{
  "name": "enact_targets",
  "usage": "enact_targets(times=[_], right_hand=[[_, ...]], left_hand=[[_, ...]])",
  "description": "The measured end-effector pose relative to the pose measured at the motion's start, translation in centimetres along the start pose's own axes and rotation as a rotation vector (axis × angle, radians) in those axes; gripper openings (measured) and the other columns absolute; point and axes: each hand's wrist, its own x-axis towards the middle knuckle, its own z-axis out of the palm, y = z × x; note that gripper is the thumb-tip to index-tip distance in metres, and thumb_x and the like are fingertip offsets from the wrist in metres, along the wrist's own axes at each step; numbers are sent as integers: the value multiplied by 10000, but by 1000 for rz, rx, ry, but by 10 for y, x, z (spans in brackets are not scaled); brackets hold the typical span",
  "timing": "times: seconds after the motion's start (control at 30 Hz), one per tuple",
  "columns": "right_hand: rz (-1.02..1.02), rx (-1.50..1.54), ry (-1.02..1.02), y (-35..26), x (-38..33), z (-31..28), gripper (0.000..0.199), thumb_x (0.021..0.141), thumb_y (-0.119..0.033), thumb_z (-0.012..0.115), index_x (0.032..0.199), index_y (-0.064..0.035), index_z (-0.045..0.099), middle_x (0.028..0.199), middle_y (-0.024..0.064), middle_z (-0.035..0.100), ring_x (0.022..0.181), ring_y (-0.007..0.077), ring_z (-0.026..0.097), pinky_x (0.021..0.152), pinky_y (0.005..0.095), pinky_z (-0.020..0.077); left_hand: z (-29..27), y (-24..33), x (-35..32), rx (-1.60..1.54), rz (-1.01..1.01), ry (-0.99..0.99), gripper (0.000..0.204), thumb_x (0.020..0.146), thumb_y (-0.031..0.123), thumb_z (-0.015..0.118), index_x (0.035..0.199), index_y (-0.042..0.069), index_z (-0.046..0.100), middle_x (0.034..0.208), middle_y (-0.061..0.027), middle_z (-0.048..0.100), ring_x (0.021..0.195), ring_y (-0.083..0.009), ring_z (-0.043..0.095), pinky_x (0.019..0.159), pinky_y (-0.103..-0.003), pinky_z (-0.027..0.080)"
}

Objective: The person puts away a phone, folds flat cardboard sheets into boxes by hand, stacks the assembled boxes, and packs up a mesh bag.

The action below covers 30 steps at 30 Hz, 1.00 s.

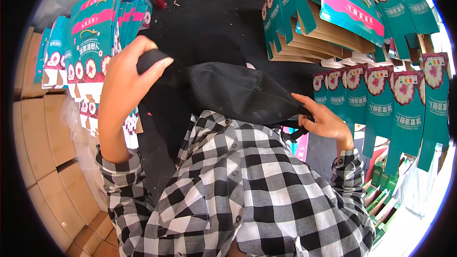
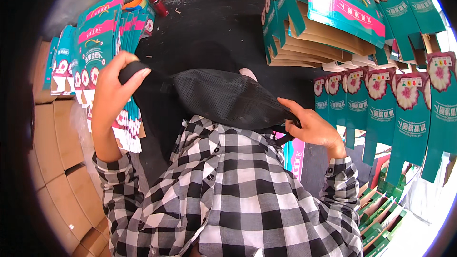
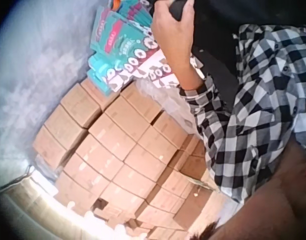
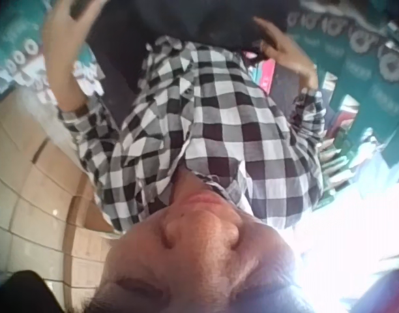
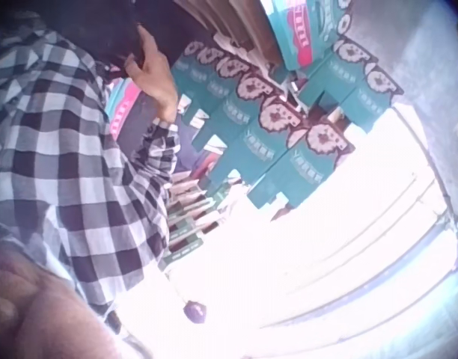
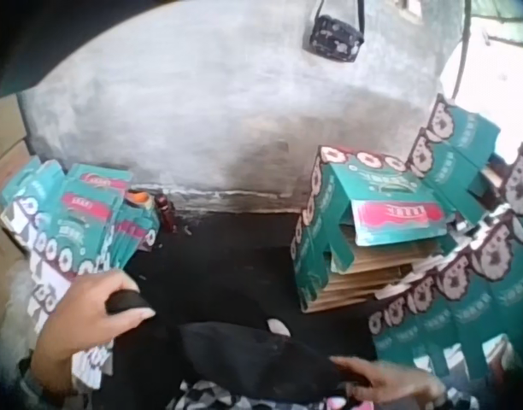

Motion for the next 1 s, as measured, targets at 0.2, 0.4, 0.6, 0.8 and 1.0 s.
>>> enact_targets(times=[0.2,0.4,0.6,0.8,1.0], right_hand=[[72,-132,-209,9,11,-12,473,839,-207,613,1247,-25,459,838,86,588,702,135,528,621,278,423],[123,-135,-143,23,17,-8,569,792,-184,670,1283,-22,432,803,81,575,672,129,512,616,270,437],[148,-266,-6,18,13,9,664,763,-121,680,1339,-25,364,825,81,586,581,109,515,543,253,438],[353,566,-119,4,8,20,638,798,-36,617,1366,0,328,1053,8,557,882,55,524,702,215,439],[297,780,-249,14,-4,26,784,756,-139,701,1393,6,269,1061,51,580,812,90,552,663,190,426]], left_hand=[[-10,-15,20,324,284,149,219,773,177,668,867,36,528,838,-117,585,774,-314,574,660,-364,451],[-17,-19,21,312,328,99,194,782,105,649,913,5,545,881,-124,577,788,-292,569,691,-326,447],[-36,-17,36,349,390,114,147,785,85,636,883,12,556,851,-108,567,755,-270,564,674,-319,442],[-26,9,47,362,431,94,116,793,94,620,879,40,564,847,-82,547,726,-268,547,645,-313,432],[-14,12,51,391,466,187,96,844,129,581,911,60,584,877,-136,532,807,-306,559,677,-325,462]])
